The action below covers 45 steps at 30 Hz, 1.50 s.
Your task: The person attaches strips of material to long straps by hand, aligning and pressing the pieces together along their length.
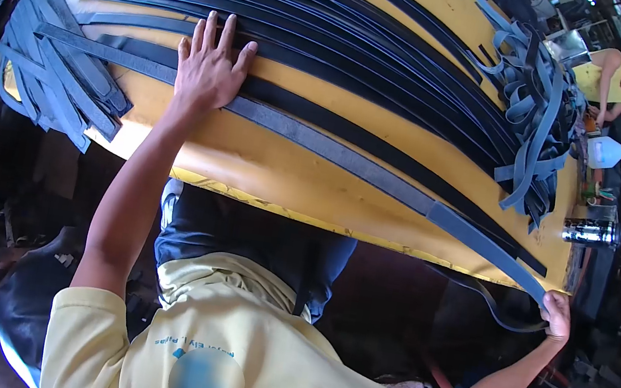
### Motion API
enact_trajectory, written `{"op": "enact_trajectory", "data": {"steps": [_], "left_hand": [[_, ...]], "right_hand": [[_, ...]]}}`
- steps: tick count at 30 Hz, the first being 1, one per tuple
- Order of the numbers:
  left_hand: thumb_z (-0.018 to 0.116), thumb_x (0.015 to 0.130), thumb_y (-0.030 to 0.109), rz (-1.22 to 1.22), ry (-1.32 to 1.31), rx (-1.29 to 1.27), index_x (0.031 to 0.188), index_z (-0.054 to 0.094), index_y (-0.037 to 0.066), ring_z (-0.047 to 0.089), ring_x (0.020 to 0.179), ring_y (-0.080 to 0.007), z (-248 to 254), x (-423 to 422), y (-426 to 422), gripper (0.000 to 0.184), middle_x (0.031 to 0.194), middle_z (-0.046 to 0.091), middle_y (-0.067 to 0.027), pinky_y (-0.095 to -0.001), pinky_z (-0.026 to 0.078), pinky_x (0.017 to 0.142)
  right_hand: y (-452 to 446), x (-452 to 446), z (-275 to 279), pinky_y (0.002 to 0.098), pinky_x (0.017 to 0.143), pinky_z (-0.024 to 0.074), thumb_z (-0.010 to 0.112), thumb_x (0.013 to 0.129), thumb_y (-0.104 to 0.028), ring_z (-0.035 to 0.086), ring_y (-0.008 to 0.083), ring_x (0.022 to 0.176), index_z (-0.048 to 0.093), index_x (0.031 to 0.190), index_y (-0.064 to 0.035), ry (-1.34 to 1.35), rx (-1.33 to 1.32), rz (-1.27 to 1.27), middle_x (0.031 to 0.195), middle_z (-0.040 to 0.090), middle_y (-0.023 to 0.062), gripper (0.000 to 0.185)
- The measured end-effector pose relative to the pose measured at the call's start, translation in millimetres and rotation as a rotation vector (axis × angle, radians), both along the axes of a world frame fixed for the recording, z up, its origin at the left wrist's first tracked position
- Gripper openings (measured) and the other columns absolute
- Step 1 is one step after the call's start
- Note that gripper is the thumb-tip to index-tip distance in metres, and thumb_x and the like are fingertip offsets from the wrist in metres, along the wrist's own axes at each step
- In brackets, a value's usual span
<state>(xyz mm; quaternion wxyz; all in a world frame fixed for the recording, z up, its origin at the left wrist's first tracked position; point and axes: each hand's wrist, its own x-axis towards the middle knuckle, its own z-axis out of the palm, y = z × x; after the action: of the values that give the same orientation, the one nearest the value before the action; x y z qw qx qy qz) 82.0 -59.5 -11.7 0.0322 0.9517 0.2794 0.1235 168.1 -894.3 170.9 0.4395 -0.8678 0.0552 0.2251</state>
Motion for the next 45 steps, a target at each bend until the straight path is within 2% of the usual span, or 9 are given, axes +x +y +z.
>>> {"op": "enact_trajectory", "data": {"steps": [6, 10, 12, 14, 18, 22, 32, 37, 45], "left_hand": [[0.033, 0.104, 0.066, -0.024, -0.064, -0.031, 0.162, 0.033, 0.012, 0.021, 0.157, -0.0357, 2, 1, -1, 0.079, 0.169, 0.025, -0.0195, -0.0574, 0.016, 0.125], [0.037, 0.107, 0.059, -0.108, -0.204, -0.027, 0.154, 0.043, 0.005, 0.032, 0.153, -0.035, 2, -7, 0, 0.073, 0.16, 0.041, -0.0203, -0.0572, 0.021, 0.124], [0.039, 0.108, 0.055, -0.151, -0.3, -0.014, 0.145, 0.052, 0.002, 0.038, 0.149, -0.035, 5, -5, -6, 0.066, 0.152, 0.05, -0.0201, -0.0571, 0.024, 0.123], [0.042, 0.108, 0.052, -0.155, -0.349, -0.058, 0.137, 0.057, 0.003, 0.043, 0.144, -0.0356, 8, -5, -7, 0.059, 0.145, 0.054, -0.0199, -0.0572, 0.026, 0.122], [0.047, 0.106, 0.046, -0.148, -0.436, -0.144, 0.132, 0.058, 0.002, 0.048, 0.138, -0.0355, 12, -13, -12, 0.052, 0.137, 0.058, -0.019, -0.0568, 0.025, 0.122], [0.054, 0.105, 0.039, -0.231, -0.587, -0.113, 0.118, 0.065, 0.004, 0.057, 0.131, -0.031, 16, -16, -11, 0.039, 0.126, 0.067, -0.0143, -0.054, 0.03, 0.12], [0.055, 0.104, 0.036, -0.311, -0.636, -0.146, 0.106, 0.069, 0.002, 0.062, 0.122, -0.0303, 18, -20, -12, 0.037, 0.116, 0.071, -0.0147, -0.0514, 0.037, 0.116], [0.056, 0.104, 0.034, -0.319, -0.616, -0.146, 0.106, 0.072, 0.006, 0.064, 0.12, -0.0285, 15, -20, -12, 0.032, 0.113, 0.073, -0.0115, -0.0519, 0.039, 0.115], [0.064, 0.1, 0.028, -0.377, -0.777, -0.144, 0.095, 0.075, 0.004, 0.07, 0.105, -0.0295, 24, -26, -15, 0.027, 0.101, 0.076, -0.0112, -0.0482, 0.043, 0.109]], "right_hand": [[85, 49, -56, 0.0281, 0.051, 0.0319, 0.073, 0.096, -0.042, 0.042, 0.0052, 0.056, 0.066, 0.084, -0.0056, -0.09, -0.362, 0.23, 0.065, 0.046, -0.0076, 0.039], [174, 37, -106, 0.0398, 0.087, 0.0516, 0.073, 0.095, -0.032, 0.068, 0.0263, 0.098, 0.066, 0.114, 0.003, -0.676, -0.906, 0.309, 0.103, 0.07, 0.0121, 0.04], [274, 2, -84, 0.0435, 0.106, 0.0465, 0.075, 0.093, -0.035, 0.061, 0.0366, 0.126, 0.065, 0.129, 0.0006, -0.701, -0.596, 0.305, 0.133, 0.064, 0.0201, 0.052], [348, -33, -78, 0.0438, 0.105, 0.047, 0.076, 0.092, -0.034, 0.061, 0.0379, 0.123, 0.065, 0.128, -0.0001, -0.656, -0.21, 0.408, 0.131, 0.065, 0.0193, 0.05], [409, -55, -93, 0.0435, 0.091, 0.0494, 0.08, 0.088, -0.028, 0.064, 0.0346, 0.101, 0.068, 0.114, -0.0011, -0.972, -0.418, 0.666, 0.102, 0.067, 0.0141, 0.039], [414, -51, -97, 0.043, 0.077, 0.0472, 0.081, 0.086, -0.022, 0.056, 0.0308, 0.08, 0.065, 0.099, -0.0019, -0.607, -0.378, 0.482, 0.075, 0.054, 0.0106, 0.029], [412, -39, -106, 0.037, 0.068, 0.0504, 0.087, 0.076, -0.031, 0.06, 0.0235, 0.068, 0.066, 0.098, 0.0004, -0.443, -0.437, 0.364, 0.076, 0.061, 0.0117, 0.044], [414, -39, -96, 0.0363, 0.062, 0.0474, 0.086, 0.076, -0.034, 0.057, 0.0213, 0.058, 0.066, 0.075, 0.0027, -0.362, -0.521, 0.391, 0.063, 0.061, 0.0102, 0.042], [466, -64, -98, 0.0302, 0.058, 0.0388, 0.069, 0.095, -0.024, 0.049, 0.0091, 0.063, 0.07, 0.086, 0.005, -0.167, 0.086, 0.557, 0.067, 0.056, 0.0, 0.03]]}}
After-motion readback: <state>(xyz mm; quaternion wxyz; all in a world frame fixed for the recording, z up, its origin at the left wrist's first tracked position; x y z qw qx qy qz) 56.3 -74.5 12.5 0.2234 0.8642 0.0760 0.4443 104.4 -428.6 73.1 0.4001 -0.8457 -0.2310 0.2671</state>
